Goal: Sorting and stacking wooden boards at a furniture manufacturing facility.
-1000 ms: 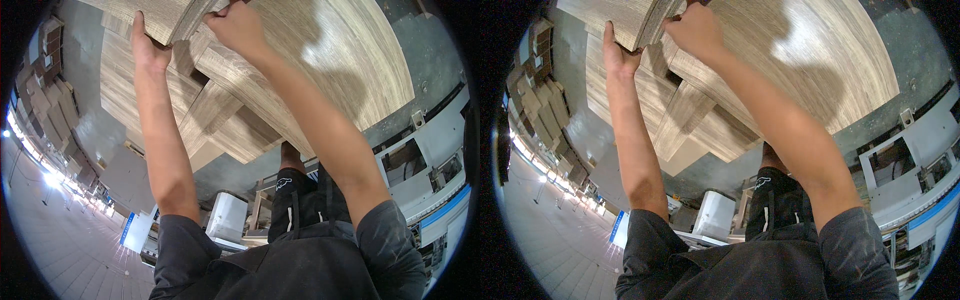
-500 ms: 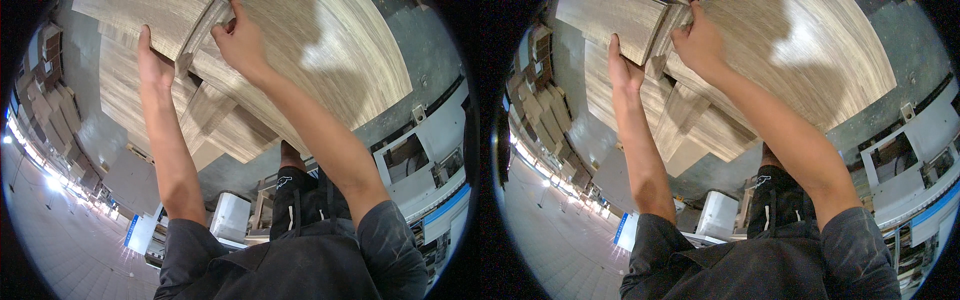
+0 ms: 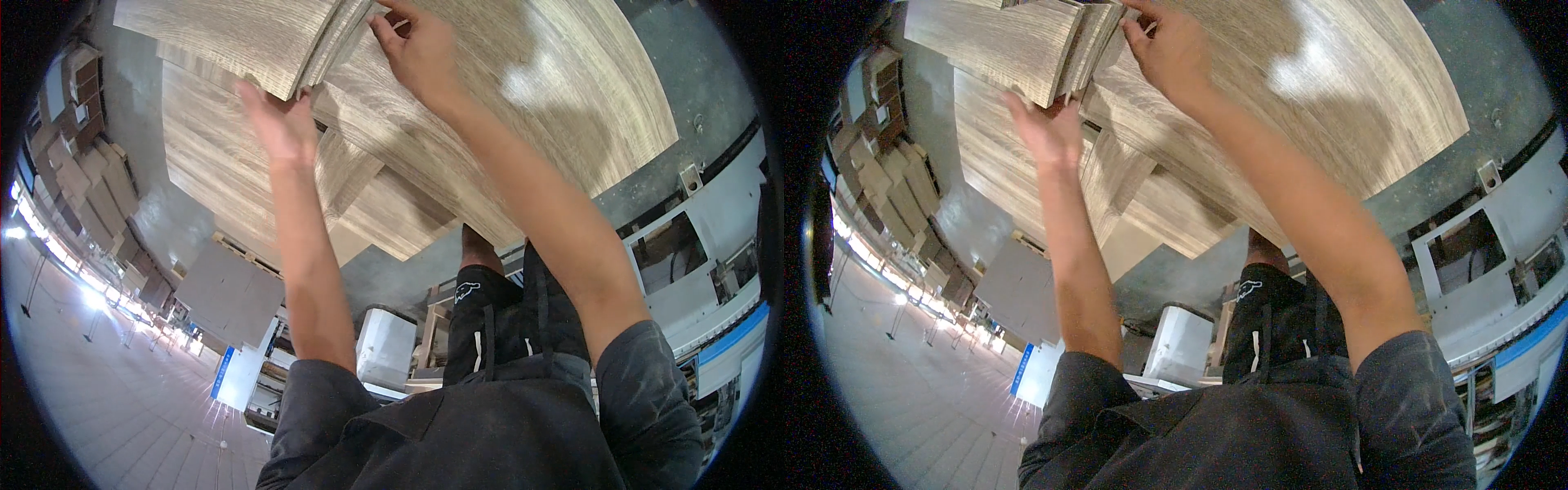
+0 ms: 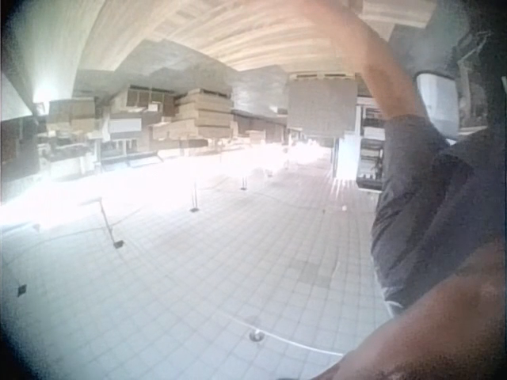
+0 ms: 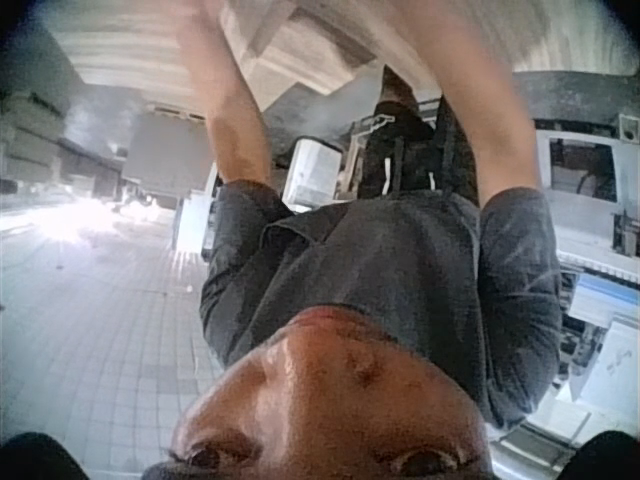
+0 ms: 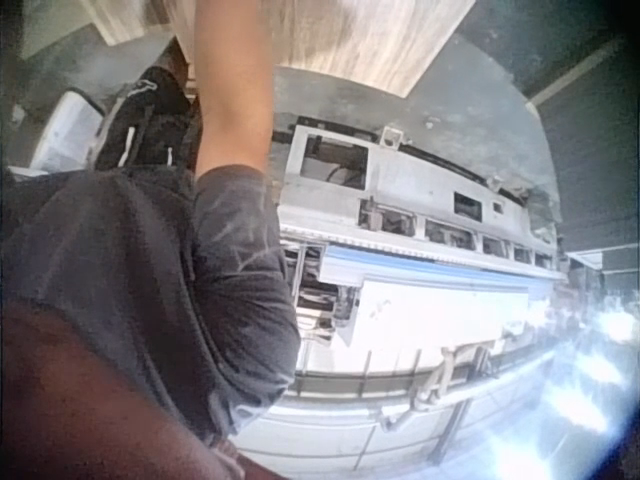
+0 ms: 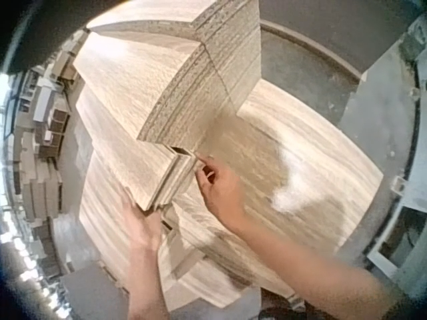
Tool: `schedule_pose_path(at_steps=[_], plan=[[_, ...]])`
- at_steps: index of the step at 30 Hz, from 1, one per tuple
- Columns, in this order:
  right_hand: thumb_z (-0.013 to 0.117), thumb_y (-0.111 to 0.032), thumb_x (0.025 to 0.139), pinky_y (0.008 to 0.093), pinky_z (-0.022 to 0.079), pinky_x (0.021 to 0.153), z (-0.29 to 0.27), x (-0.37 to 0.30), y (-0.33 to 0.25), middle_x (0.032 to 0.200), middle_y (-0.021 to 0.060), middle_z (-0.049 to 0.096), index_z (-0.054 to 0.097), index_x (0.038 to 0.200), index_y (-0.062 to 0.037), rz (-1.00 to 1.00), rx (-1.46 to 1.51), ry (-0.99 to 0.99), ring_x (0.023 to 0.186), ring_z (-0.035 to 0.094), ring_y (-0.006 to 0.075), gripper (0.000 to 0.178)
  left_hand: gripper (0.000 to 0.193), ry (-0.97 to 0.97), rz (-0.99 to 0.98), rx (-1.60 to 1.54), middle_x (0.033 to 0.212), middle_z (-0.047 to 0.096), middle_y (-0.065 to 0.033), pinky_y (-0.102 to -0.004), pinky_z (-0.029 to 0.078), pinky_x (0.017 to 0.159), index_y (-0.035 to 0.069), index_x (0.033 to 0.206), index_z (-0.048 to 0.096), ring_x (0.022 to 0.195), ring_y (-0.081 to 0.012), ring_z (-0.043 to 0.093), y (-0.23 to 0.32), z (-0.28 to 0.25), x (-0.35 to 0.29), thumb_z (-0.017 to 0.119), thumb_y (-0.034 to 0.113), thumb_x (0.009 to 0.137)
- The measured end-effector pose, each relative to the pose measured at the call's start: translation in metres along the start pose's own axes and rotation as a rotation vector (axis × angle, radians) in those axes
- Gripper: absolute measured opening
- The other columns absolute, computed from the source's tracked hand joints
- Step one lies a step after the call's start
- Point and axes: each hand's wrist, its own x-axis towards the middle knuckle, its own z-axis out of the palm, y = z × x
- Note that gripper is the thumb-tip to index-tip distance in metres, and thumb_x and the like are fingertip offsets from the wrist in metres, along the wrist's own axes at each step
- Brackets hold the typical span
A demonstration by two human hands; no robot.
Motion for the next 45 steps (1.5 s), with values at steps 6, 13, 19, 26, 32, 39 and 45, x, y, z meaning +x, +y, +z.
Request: schedule_pose_path(at_steps=[6,13,19,26,32,39,45], plan=[[0.075,-0.021,0.095,0.0380,0.055,0.071,0.000,0.011,-0.005,0.093,0.0159,0.076,0.078,0.120,-0.0052,-0.026,0.047,-0.055,0.076,0.070,0.0264,0.030,0.061,-0.231,0.303,0.262,0.130,0.061,-0.0235,-0.0465,0.046,0.117,-0.004,0.134,0.048,0.120,-0.0252,0.063,-0.076,-0.066,0.024,0.073,0.041,0.100],[0.079,-0.021,0.093,0.0369,0.056,0.069,0.002,0.022,0.014,0.092,0.0156,0.077,0.078,0.113,-0.0022,-0.089,0.039,0.000,0.076,0.072,0.0268,0.028,0.023,0.041,0.376,0.381,0.101,0.069,-0.0164,-0.0303,0.055,0.093,-0.003,0.096,0.056,0.095,-0.0164,0.066,-0.073,-0.013,0.009,0.078,0.001,0.095],[0.080,-0.022,0.092,0.0367,0.056,0.070,0.000,0.023,0.012,0.092,0.0161,0.077,0.078,0.109,-0.0006,-0.129,0.033,-0.014,0.077,0.074,0.0265,0.028,0.022,0.050,0.437,0.388,0.092,0.070,-0.0133,-0.0291,0.055,0.079,-0.005,0.098,0.059,0.087,-0.0176,0.068,-0.073,-0.012,0.009,0.078,0.005,0.096],[0.079,-0.021,0.093,0.0373,0.057,0.072,-0.010,0.016,-0.002,0.098,0.0159,0.076,0.077,0.108,-0.0016,-0.192,0.048,0.020,0.083,0.075,0.0280,0.025,0.031,0.180,0.525,0.714,0.085,0.071,-0.0144,-0.0316,0.056,0.077,-0.006,0.092,0.066,0.083,-0.0197,0.069,-0.076,-0.025,0.007,0.082,0.020,0.095],[0.078,-0.017,0.093,0.0380,0.058,0.073,-0.009,0.017,-0.005,0.103,0.0145,0.075,0.077,0.110,-0.0050,-0.366,0.029,0.074,0.088,0.075,0.0305,0.021,0.032,0.243,0.676,0.683,0.079,0.069,-0.0128,-0.0298,0.054,0.064,-0.007,0.093,0.061,0.072,-0.0163,0.065,-0.083,-0.015,0.006,0.080,0.018,0.096],[0.078,-0.014,0.092,0.0367,0.057,0.071,-0.001,0.018,-0.011,0.101,0.0125,0.076,0.077,0.108,-0.0065,-0.297,0.083,0.067,0.084,0.075,0.0277,0.018,0.025,0.301,0.770,0.764,0.082,0.073,-0.0146,-0.0281,0.053,0.062,-0.005,0.091,0.057,0.069,-0.0130,0.064,-0.092,-0.021,0.015,0.075,0.010,0.100],[0.080,-0.012,0.091,0.0354,0.057,0.070,0.000,0.022,-0.005,0.096,0.0136,0.075,0.076,0.107,-0.0047,-0.258,0.096,0.079,0.080,0.073,0.0240,0.018,0.027,0.306,0.658,0.761,0.082,0.073,-0.0152,-0.0269,0.054,0.060,-0.006,0.088,0.059,0.070,-0.0145,0.068,-0.085,-0.008,0.002,0.077,0.011,0.098]])
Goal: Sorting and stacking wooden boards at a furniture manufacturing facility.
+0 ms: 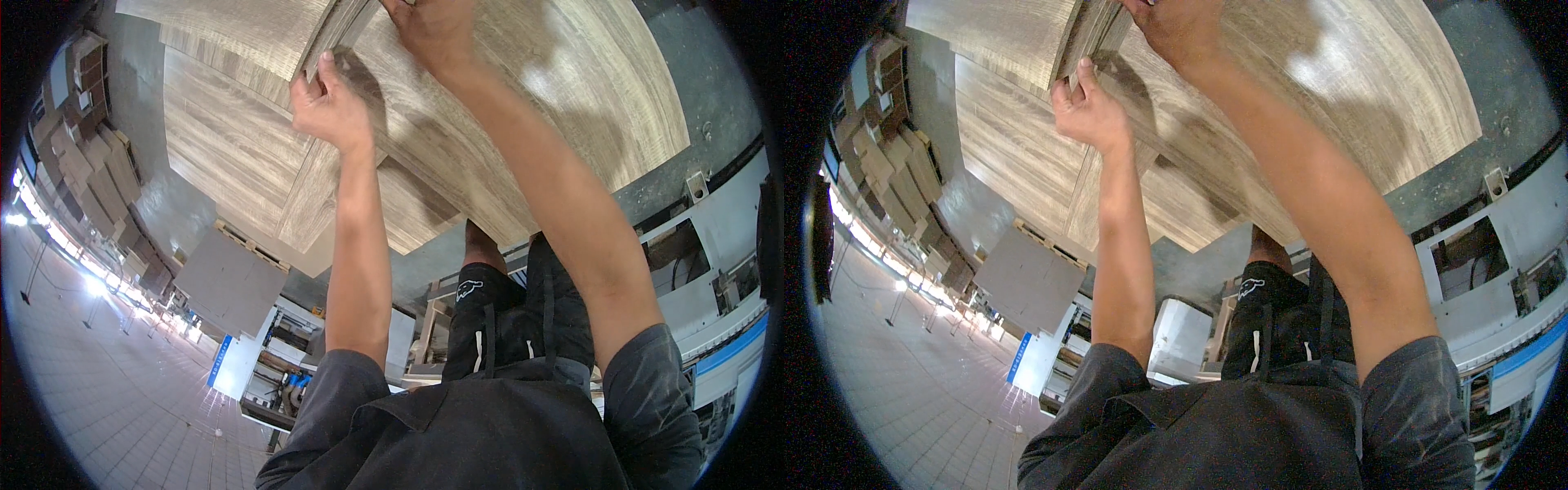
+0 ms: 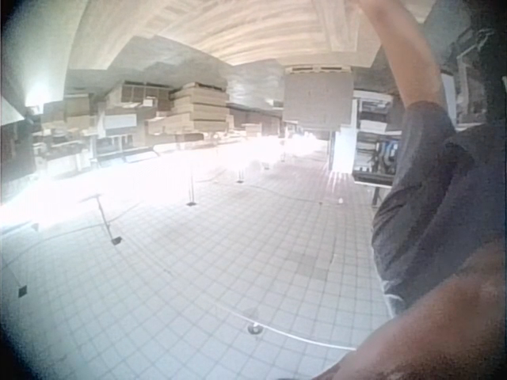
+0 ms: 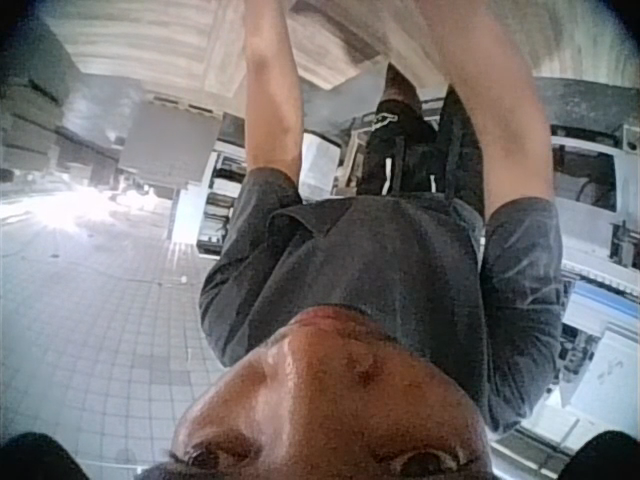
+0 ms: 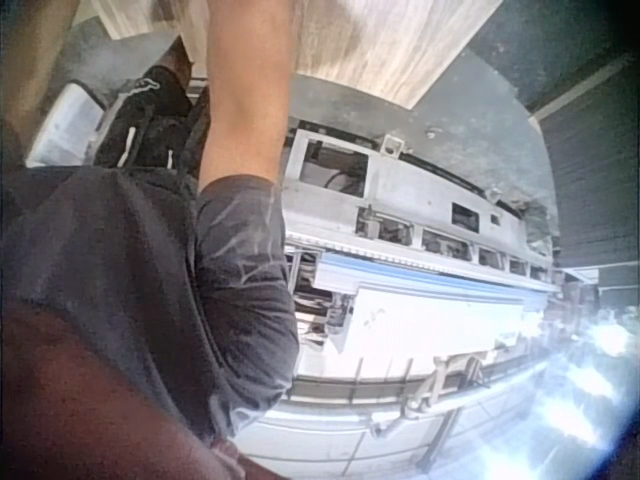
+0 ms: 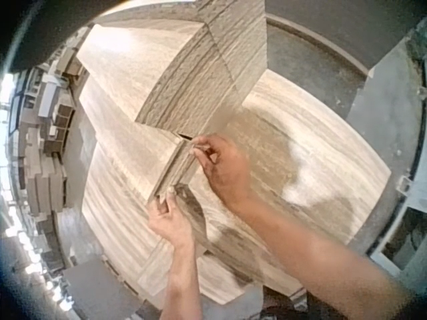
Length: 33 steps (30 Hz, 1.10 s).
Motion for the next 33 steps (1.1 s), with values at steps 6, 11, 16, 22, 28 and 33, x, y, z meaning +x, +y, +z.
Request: schedule_pose_path(at_steps=[6,11,16,22,28,33], plan=[[0.081,-0.011,0.089,0.0347,0.057,0.070,-0.002,0.002,0.000,0.095,0.0130,0.076,0.076,0.106,-0.0041,-0.013,-0.012,-0.008,0.079,0.073,0.0236,0.019,0.026,0.032,-0.077,-0.123,0.084,0.070,-0.0136,-0.0280,0.059,0.066,-0.009,0.091,0.061,0.074,-0.0162,0.069,0.010,0.003,-0.003,0.078,0.010,0.097],[0.081,-0.014,0.090,0.0362,0.057,0.071,-0.008,0.002,-0.008,0.096,0.0147,0.076,0.075,0.108,-0.0020,-0.002,0.006,-0.034,0.081,0.074,0.0263,0.022,0.022,0.057,-0.121,-0.413,0.092,0.069,-0.0137,-0.0314,0.064,0.076,-0.009,0.100,0.063,0.086,-0.0162,0.070,-0.003,0.006,-0.004,0.075,0.009,0.099],[0.081,-0.018,0.091,0.0383,0.058,0.074,-0.008,0.001,-0.010,0.097,0.0165,0.077,0.074,0.109,0.0001,-0.157,-0.034,0.017,0.084,0.075,0.0296,0.027,0.018,0.013,-0.142,-0.397,0.093,0.070,-0.0113,-0.0313,0.064,0.079,-0.009,0.099,0.064,0.087,-0.0153,0.069,-0.006,0.004,-0.003,0.073,0.007,0.100],[0.080,-0.022,0.092,0.0386,0.058,0.075,-0.004,-0.003,-0.013,0.098,0.0155,0.077,0.075,0.109,-0.0017,-0.154,-0.004,-0.016,0.086,0.075,0.0293,0.027,0.019,0.038,-0.126,-0.366,0.085,0.069,-0.0070,-0.0285,0.061,0.077,-0.007,0.092,0.067,0.079,-0.0123,0.066,-0.003,0.000,-0.001,0.074,0.010,0.101],[0.081,-0.025,0.091,0.0375,0.058,0.073,-0.005,-0.003,-0.024,0.097,0.0146,0.077,0.075,0.109,-0.0019,-0.185,-0.003,0.009,0.085,0.075,0.0288,0.030,0.024,0.013,-0.071,-0.325,0.078,0.068,-0.0044,-0.0254,0.048,0.068,-0.005,0.096,0.071,0.073,-0.0084,0.057,0.024,-0.016,-0.004,0.074,0.018,0.102],[0.080,-0.024,0.093,0.0361,0.058,0.073,-0.002,0.003,-0.036,0.093,0.0143,0.076,0.077,0.103,-0.0019,-0.122,0.029,0.030,0.082,0.075,0.0284,0.025,0.029,0.105,0.072,-0.114,0.073,0.065,-0.0033,-0.0266,0.044,0.062,-0.006,0.091,0.072,0.068,-0.0081,0.049,0.027,-0.021,0.004,0.073,0.021,0.102]])
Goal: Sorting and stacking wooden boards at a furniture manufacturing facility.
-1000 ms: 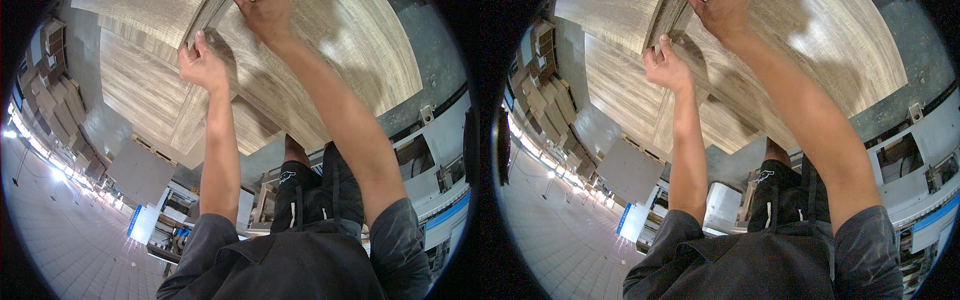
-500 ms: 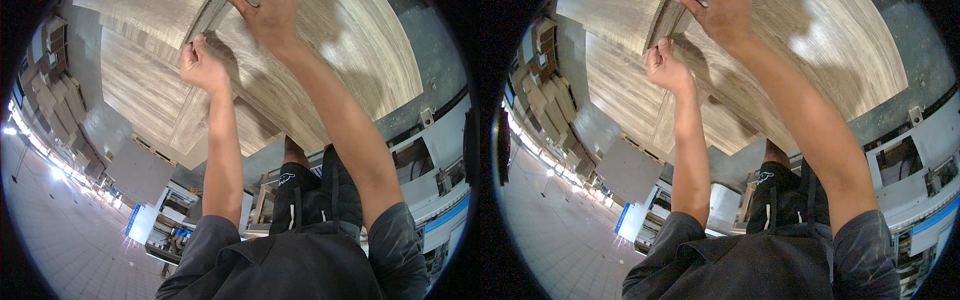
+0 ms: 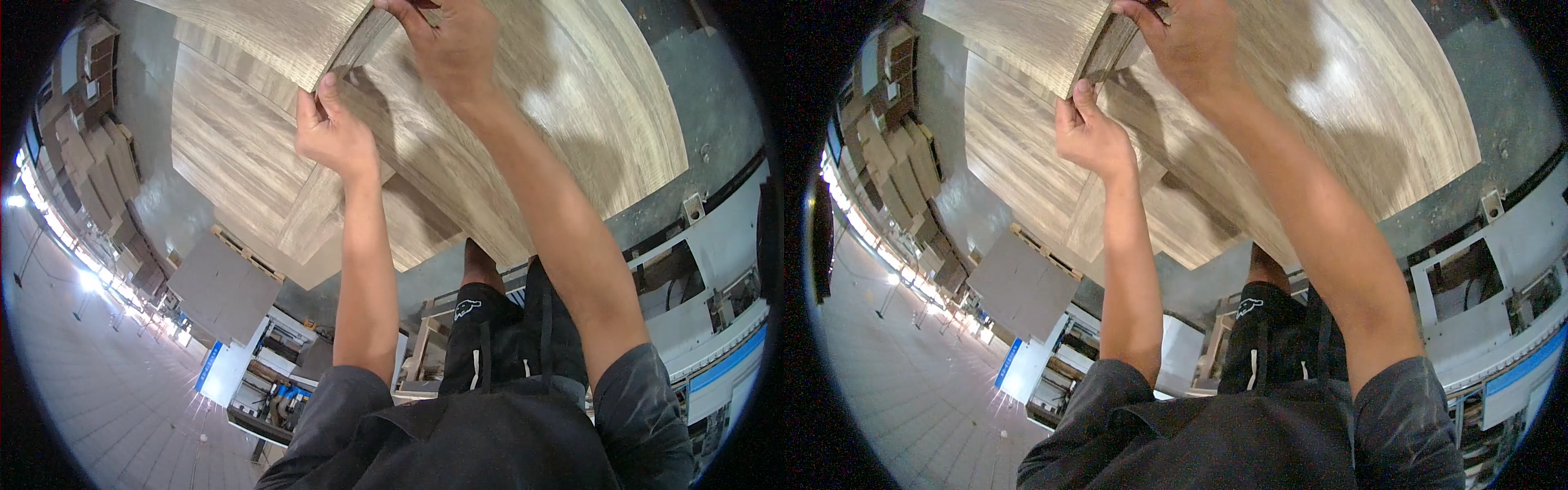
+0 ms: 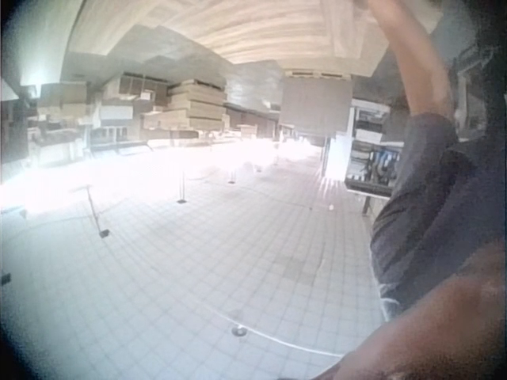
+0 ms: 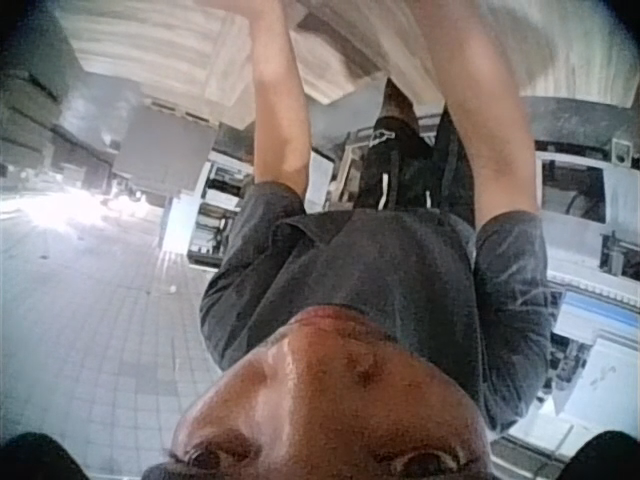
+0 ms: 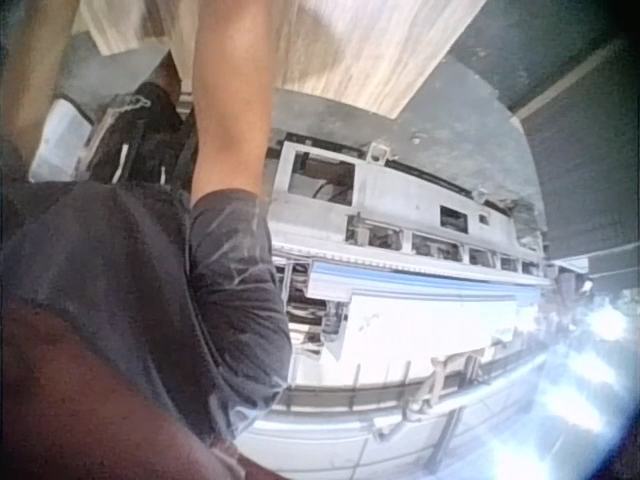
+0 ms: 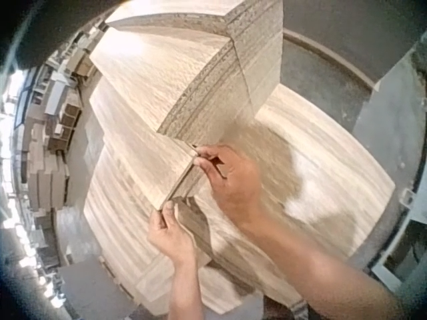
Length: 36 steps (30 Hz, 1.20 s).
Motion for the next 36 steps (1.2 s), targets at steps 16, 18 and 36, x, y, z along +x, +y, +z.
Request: schedule_pose_path(at_steps=[16,18,36], plan=[[0.076,-0.030,0.098,0.0395,0.052,0.097,-0.026,-0.022,0.069,0.124,0.0165,0.070,0.066,0.130,0.0016,0.158,-0.137,0.028,0.118,0.065,0.0249,0.046,0.106,-0.393,-0.744,-0.504,0.171,0.021,-0.0251,-0.0528,0.006,0.131,-0.008,0.164,0.015,0.161,-0.0361,0.013,-0.023,-0.013,0.088,0.014,0.078,0.103],[0.074,-0.033,0.099,0.0431,0.052,0.102,-0.031,-0.026,0.080,0.131,0.0205,0.067,0.061,0.138,-0.0017,0.142,-0.208,-0.033,0.118,0.067,0.0338,0.052,0.108,-0.417,-0.881,-0.558,0.171,0.021,-0.0244,-0.0552,0.012,0.130,-0.007,0.164,0.015,0.159,-0.0390,0.020,-0.037,-0.002,0.156,0.020,0.080,0.101],[0.082,-0.065,0.081,0.0472,0.017,0.130,0.028,-0.038,-0.008,0.174,0.0276,0.000,-0.011,0.165,0.0038,1.051,0.703,-0.351,0.162,0.008,0.0368,0.143,0.103,-0.547,-0.687,-0.566,0.173,0.017,-0.0232,-0.0582,0.019,0.129,0.004,0.168,0.014,0.159,-0.0436,0.020,-0.011,0.041,0.279,0.015,0.082,0.100]])
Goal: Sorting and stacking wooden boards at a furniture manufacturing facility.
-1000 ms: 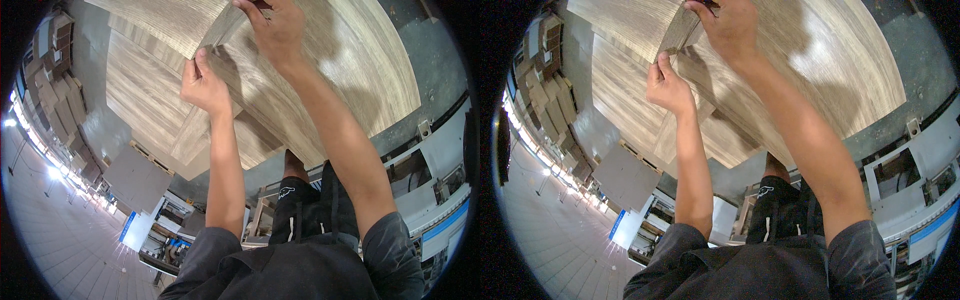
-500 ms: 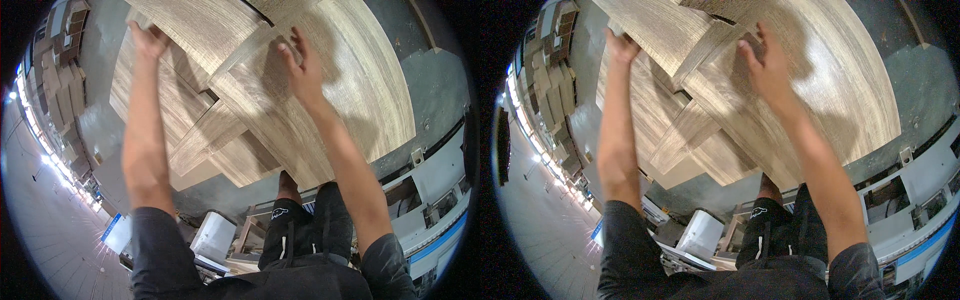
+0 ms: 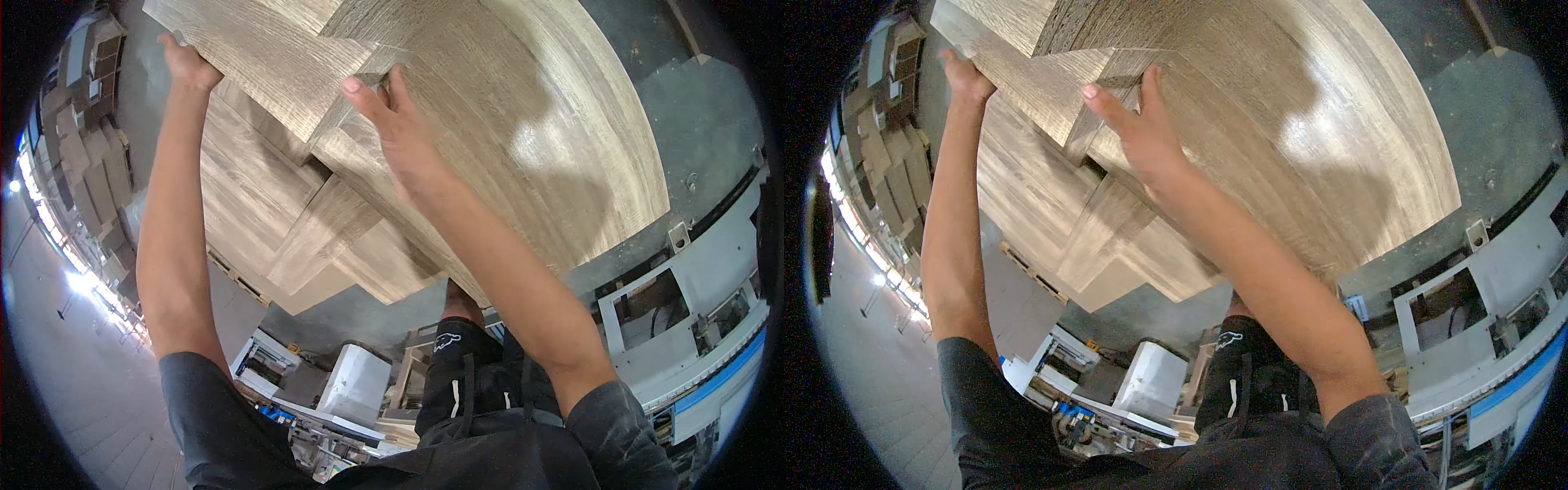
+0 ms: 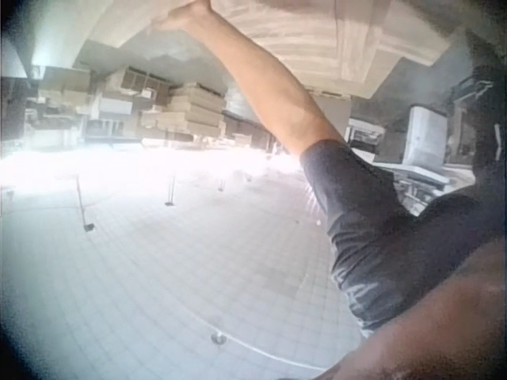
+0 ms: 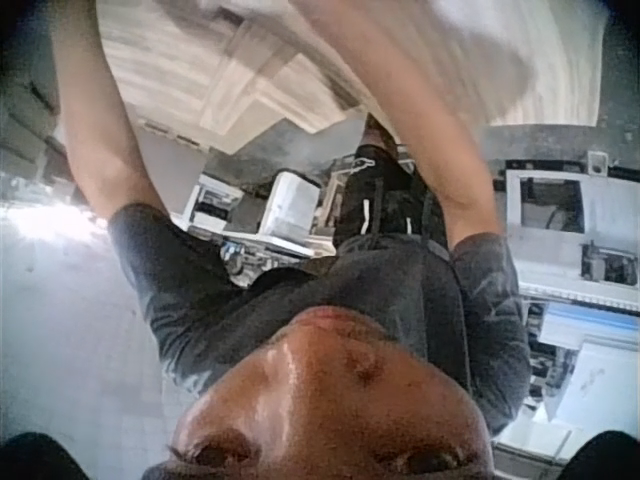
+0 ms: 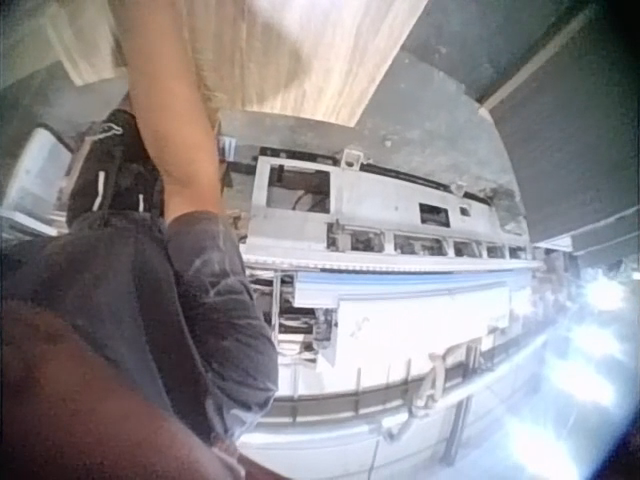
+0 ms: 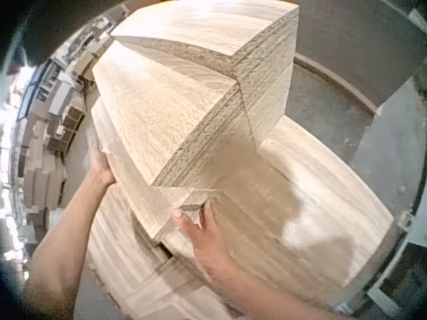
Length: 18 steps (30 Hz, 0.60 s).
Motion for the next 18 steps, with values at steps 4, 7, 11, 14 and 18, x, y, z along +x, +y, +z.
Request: schedule_pose_path(at_steps=[4,7,11,14,18], plan=[[0.082,-0.064,0.082,0.0491,0.018,0.130,0.025,-0.004,-0.004,0.174,0.0281,0.000,-0.011,0.165,0.0030,-0.043,0.069,0.003,0.162,0.006,0.0377,0.141,0.103,-0.033,-0.022,-0.004,0.172,0.019,-0.0234,-0.0580,0.020,0.129,0.003,0.168,0.016,0.158,-0.0431,0.022,0.003,-0.013,0.010,0.017,0.081,0.100],[0.083,-0.059,0.083,0.0472,0.017,0.130,0.035,0.003,0.001,0.173,0.0297,-0.002,-0.010,0.164,0.0071,0.002,0.077,0.129,0.162,0.005,0.0384,0.140,0.103,-0.071,-0.036,-0.021,0.171,0.022,-0.0232,-0.0577,0.021,0.128,0.003,0.167,0.018,0.157,-0.0428,0.024,-0.002,-0.012,0.014,0.021,0.081,0.100],[0.085,-0.055,0.083,0.0478,0.013,0.130,0.038,0.010,0.003,0.168,0.0320,0.023,-0.009,0.162,0.0106,-0.102,0.000,0.192,0.158,0.021,0.0382,0.139,0.104,-0.121,-0.048,-0.028,0.170,0.026,-0.0229,-0.0573,0.022,0.128,0.002,0.166,0.021,0.156,-0.0424,0.028,-0.004,-0.018,0.017,0.025,0.081,0.099],[0.085,-0.052,0.084,0.0467,0.019,0.128,0.040,0.010,0.000,0.169,0.0323,0.015,-0.002,0.161,0.0141,-0.138,-0.078,0.229,0.157,0.024,0.0397,0.134,0.105,-0.161,-0.062,-0.028,0.169,0.029,-0.0227,-0.0569,0.023,0.128,0.002,0.166,0.023,0.155,-0.0420,0.030,-0.002,-0.021,0.019,0.028,0.082,0.098],[0.086,-0.054,0.082,0.0439,0.026,0.126,0.039,0.012,0.002,0.170,0.0327,0.006,0.022,0.154,0.0203,-0.241,-0.161,0.278,0.156,0.026,0.0414,0.122,0.105,-0.227,-0.079,-0.025,0.167,0.032,-0.0224,-0.0565,0.025,0.127,0.001,0.165,0.026,0.153,-0.0416,0.033,-0.002,-0.021,0.022,0.032,0.082,0.097]])
